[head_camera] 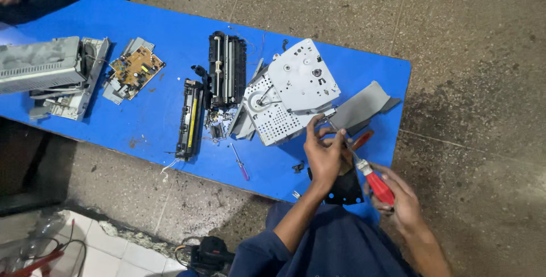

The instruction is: The person disassembles a white electronic device on a blue table using a screwdriver. They remove screws, separate casing parts, and place components on the table.

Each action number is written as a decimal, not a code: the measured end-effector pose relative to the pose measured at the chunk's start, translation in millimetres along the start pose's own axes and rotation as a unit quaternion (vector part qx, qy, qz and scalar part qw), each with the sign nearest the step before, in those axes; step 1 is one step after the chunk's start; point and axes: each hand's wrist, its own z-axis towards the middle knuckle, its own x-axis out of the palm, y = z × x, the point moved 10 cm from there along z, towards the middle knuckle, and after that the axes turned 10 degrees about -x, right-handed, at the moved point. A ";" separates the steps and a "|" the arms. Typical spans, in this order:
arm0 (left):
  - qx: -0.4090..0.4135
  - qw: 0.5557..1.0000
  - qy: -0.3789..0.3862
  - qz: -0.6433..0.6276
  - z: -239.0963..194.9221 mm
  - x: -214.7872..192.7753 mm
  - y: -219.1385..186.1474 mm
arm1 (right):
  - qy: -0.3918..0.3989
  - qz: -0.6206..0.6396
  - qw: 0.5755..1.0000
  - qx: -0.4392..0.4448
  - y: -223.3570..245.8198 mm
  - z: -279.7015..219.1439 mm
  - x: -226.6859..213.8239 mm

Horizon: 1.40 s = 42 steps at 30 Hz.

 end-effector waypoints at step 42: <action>-0.171 0.953 0.115 -0.221 6.3 13.6 63.1 | -0.056 -0.388 0.883 -0.256 68.2 -18.4 38.5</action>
